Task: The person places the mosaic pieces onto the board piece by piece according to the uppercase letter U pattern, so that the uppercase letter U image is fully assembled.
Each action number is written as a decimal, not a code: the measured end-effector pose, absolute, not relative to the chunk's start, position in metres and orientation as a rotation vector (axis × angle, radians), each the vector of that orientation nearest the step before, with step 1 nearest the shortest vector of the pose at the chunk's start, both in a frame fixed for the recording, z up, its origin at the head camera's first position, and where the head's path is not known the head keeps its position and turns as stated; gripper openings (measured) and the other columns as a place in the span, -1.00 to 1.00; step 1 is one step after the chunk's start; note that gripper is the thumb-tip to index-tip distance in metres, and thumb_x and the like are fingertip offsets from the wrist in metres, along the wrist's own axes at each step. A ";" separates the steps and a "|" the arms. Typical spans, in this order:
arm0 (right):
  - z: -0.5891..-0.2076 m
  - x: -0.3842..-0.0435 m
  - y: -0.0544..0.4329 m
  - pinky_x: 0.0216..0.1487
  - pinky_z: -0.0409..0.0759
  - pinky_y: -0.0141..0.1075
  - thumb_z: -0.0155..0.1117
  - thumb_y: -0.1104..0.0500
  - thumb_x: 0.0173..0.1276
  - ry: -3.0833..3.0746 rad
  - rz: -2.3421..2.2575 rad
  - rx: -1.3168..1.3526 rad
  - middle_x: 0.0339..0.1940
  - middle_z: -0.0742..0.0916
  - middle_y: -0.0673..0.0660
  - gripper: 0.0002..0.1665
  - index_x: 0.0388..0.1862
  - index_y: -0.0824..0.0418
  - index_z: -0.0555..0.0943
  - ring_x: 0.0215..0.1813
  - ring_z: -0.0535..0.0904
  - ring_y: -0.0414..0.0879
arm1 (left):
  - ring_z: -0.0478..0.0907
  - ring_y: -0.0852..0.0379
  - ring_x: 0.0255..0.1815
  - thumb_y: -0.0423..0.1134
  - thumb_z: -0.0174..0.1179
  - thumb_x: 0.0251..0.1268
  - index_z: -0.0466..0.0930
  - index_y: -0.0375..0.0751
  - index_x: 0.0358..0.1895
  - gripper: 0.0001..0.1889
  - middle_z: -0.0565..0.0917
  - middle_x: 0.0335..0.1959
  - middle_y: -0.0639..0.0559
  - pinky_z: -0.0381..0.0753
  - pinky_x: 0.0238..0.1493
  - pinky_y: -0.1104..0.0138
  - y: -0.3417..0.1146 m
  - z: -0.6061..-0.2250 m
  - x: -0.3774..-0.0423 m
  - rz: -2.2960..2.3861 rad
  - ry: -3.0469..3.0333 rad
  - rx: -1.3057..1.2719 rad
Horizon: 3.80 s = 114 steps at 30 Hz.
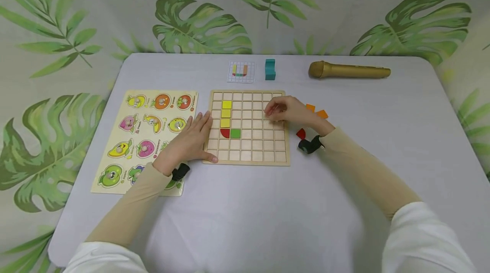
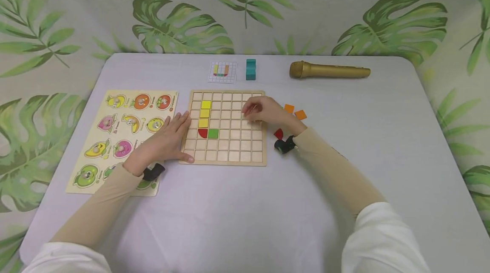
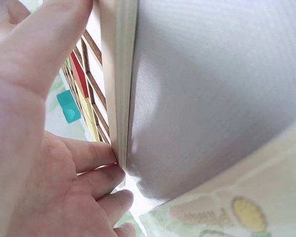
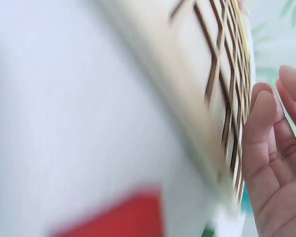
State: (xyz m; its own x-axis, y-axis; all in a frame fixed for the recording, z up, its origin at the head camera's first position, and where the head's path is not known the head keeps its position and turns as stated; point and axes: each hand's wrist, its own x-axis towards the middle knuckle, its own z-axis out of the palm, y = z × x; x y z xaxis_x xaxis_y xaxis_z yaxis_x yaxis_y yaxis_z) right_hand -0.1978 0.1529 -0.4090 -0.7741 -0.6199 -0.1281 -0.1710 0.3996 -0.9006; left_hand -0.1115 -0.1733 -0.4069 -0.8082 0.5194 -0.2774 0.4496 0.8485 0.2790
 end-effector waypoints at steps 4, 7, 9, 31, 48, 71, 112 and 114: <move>-0.408 -0.202 0.180 -0.25 0.57 -0.32 0.30 0.33 0.28 2.211 -1.404 -0.561 -0.15 0.66 0.27 -0.75 -0.08 0.41 0.59 -0.28 0.56 0.00 | -0.32 -0.27 0.50 0.26 0.39 -0.10 -0.17 -0.52 0.46 0.28 -0.22 0.51 -0.33 -0.32 0.43 -0.05 -0.173 -0.406 -0.112 0.288 2.676 0.719; -0.406 -0.203 0.200 -0.19 0.61 -0.28 0.27 0.33 0.31 2.233 -1.432 -0.490 -0.14 0.66 0.30 -0.75 -0.06 0.42 0.58 -0.23 0.58 0.07 | -0.33 -0.27 0.50 0.26 0.39 -0.10 -0.18 -0.51 0.47 0.28 -0.23 0.52 -0.32 -0.33 0.43 -0.04 -0.173 -0.405 -0.112 0.295 2.667 0.708; -0.405 -0.203 0.212 -0.17 0.62 -0.27 0.26 0.31 0.33 2.257 -1.444 -0.444 -0.13 0.66 0.31 -0.75 -0.05 0.41 0.57 -0.20 0.58 0.08 | -0.34 -0.27 0.50 0.26 0.39 -0.10 -0.18 -0.51 0.47 0.28 -0.23 0.52 -0.32 -0.33 0.44 -0.04 -0.172 -0.405 -0.111 0.294 2.664 0.705; -0.408 -0.205 0.234 -0.23 0.50 -0.46 0.30 0.42 0.24 2.462 -1.313 -0.462 -0.17 0.66 0.27 -0.77 -0.11 0.38 0.61 -0.17 0.53 -0.02 | -0.37 -0.25 0.50 0.27 0.39 -0.11 -0.19 -0.49 0.47 0.30 -0.26 0.52 -0.30 -0.38 0.43 -0.03 -0.173 -0.406 -0.111 0.292 2.659 0.688; -0.411 -0.207 0.216 -0.07 0.48 -0.13 0.30 0.50 0.14 2.619 -0.998 -0.564 -0.23 0.64 0.21 -0.74 -0.17 0.35 0.59 -0.15 0.50 0.06 | -0.35 -0.26 0.50 0.26 0.39 -0.11 -0.17 -0.50 0.47 0.28 -0.24 0.52 -0.31 -0.37 0.43 -0.04 -0.173 -0.405 -0.111 0.295 2.666 0.695; -0.402 -0.208 0.199 -0.20 0.48 -0.43 0.39 0.37 0.19 2.402 -1.247 -0.613 -0.30 0.65 0.19 -0.81 -0.22 0.36 0.61 -0.26 0.50 -0.02 | -0.36 -0.26 0.50 0.26 0.39 -0.10 -0.19 -0.50 0.47 0.29 -0.25 0.52 -0.31 -0.39 0.43 -0.04 -0.172 -0.405 -0.111 0.292 2.667 0.703; -0.403 -0.178 0.088 -0.26 0.48 -0.30 0.38 0.33 0.18 2.334 -0.942 -0.955 -0.46 0.62 0.02 -0.90 -0.38 0.21 0.61 -0.34 0.49 -0.10 | -0.34 -0.26 0.50 0.27 0.39 -0.11 -0.17 -0.51 0.47 0.29 -0.24 0.52 -0.31 -0.36 0.43 -0.05 -0.173 -0.405 -0.111 0.310 2.671 0.702; -0.404 -0.182 0.096 -0.24 0.49 -0.29 0.36 0.32 0.21 2.301 -1.017 -0.920 -0.44 0.64 0.02 -0.93 -0.36 0.22 0.62 -0.33 0.50 -0.10 | -0.35 -0.26 0.50 0.27 0.39 -0.11 -0.17 -0.50 0.47 0.29 -0.24 0.52 -0.31 -0.36 0.43 -0.05 -0.173 -0.405 -0.111 0.311 2.670 0.701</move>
State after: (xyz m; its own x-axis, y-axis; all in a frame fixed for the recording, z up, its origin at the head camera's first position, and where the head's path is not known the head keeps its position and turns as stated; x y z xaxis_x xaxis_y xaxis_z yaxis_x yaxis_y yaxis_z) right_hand -0.1815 0.0955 -0.4043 -0.6711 -0.7287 -0.1365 -0.3895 0.5033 -0.7714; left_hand -0.1112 -0.1726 -0.4054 -0.8114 0.5091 -0.2871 0.4295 0.8525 0.2980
